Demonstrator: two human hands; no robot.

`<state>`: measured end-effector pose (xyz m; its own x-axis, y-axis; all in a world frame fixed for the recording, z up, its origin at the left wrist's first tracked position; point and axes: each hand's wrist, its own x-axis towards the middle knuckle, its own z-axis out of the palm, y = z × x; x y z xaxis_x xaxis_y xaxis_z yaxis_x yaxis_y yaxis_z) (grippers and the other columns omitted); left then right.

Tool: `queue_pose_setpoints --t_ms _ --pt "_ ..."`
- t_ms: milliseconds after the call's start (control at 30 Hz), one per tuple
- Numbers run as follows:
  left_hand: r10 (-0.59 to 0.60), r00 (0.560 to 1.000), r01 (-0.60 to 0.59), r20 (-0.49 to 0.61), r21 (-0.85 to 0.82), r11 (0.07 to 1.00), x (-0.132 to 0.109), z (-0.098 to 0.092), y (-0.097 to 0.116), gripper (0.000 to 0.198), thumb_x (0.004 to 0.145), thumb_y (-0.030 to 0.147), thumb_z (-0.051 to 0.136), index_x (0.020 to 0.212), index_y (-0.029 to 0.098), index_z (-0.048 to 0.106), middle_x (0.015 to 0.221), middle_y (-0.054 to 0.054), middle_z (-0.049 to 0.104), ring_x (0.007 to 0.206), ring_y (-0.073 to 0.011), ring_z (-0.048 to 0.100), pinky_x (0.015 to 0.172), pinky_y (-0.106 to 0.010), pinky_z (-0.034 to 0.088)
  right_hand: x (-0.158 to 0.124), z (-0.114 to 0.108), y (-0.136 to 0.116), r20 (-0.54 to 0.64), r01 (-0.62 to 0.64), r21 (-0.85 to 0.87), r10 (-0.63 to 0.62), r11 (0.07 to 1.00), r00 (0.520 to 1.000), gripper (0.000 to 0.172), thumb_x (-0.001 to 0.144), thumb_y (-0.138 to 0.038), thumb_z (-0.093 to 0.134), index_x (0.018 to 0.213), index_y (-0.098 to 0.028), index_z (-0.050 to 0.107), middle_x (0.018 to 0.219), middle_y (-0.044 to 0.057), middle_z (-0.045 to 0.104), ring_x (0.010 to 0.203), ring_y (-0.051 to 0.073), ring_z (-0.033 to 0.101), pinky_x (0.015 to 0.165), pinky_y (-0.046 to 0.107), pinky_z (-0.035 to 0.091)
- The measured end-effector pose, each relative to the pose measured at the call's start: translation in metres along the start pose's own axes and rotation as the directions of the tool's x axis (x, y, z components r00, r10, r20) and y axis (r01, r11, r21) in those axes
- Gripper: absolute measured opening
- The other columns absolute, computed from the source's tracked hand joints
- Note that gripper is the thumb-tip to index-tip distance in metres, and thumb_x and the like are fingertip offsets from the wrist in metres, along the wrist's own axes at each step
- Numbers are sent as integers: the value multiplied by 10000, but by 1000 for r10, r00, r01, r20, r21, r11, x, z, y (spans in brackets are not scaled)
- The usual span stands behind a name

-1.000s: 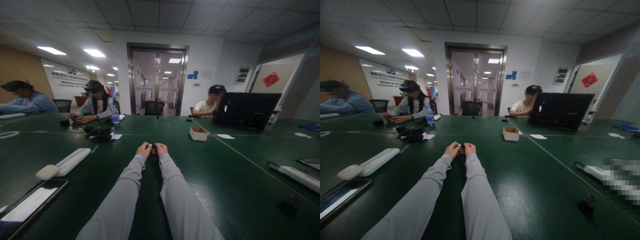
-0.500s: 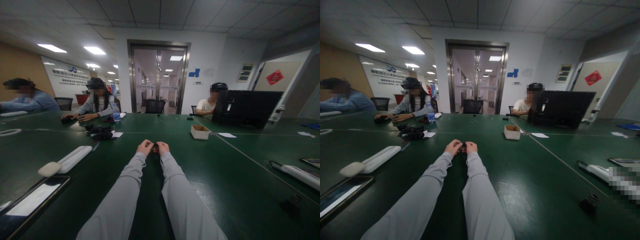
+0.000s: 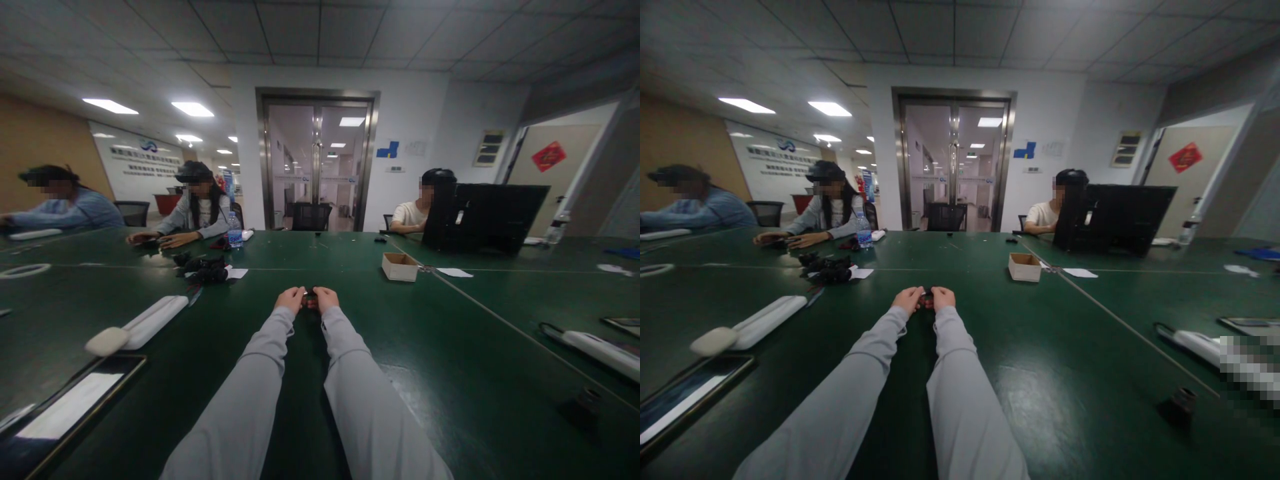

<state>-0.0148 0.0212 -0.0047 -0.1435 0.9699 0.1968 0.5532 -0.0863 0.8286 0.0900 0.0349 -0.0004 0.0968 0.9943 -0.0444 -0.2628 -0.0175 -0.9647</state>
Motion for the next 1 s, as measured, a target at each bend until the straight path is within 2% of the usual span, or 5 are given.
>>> queue_pose_setpoints --t_ms 400,600,833,900,1000 --pt "6 1000 -6 -23 -12 1000 -13 -2 8 370 762 480 319 808 187 540 617 -3 579 490 -102 517 533 -217 402 -10 0 -4 27 -30 15 29 999 999 143 687 -107 478 549 -143 480 324 -55 432 296 83 450 341 186 428" --pt "292 956 -291 0 94 952 -71 -16 25 260 721 352 452 942 216 468 795 -12 565 689 -126 536 641 -227 400 -67 -18 -11 240 -216 167 172 962 955 72 713 -123 460 642 -131 473 423 -21 506 355 86 484 431 226 463" --pt "323 884 -403 338 198 894 -156 -81 44 166 733 346 423 840 245 500 755 -4 587 698 -142 539 626 -233 370 -181 -65 -36 617 -298 -98 293 949 730 469 649 -254 576 1053 -199 345 781 40 580 519 145 592 566 353 481" --pt "171 895 -303 413 280 911 -170 -113 37 132 702 369 461 781 279 517 744 19 600 693 -145 545 624 -238 369 -205 -87 -55 624 -187 -247 304 951 720 520 625 -283 602 1084 -242 362 887 55 550 537 132 589 582 355 482" --pt "-53 943 -77 329 370 926 -186 -169 -2 183 671 459 471 777 319 521 779 40 613 725 -150 552 662 -261 387 -228 -138 -90 526 95 -444 174 891 833 381 654 -331 580 1022 -279 496 996 94 528 643 155 587 635 359 481"
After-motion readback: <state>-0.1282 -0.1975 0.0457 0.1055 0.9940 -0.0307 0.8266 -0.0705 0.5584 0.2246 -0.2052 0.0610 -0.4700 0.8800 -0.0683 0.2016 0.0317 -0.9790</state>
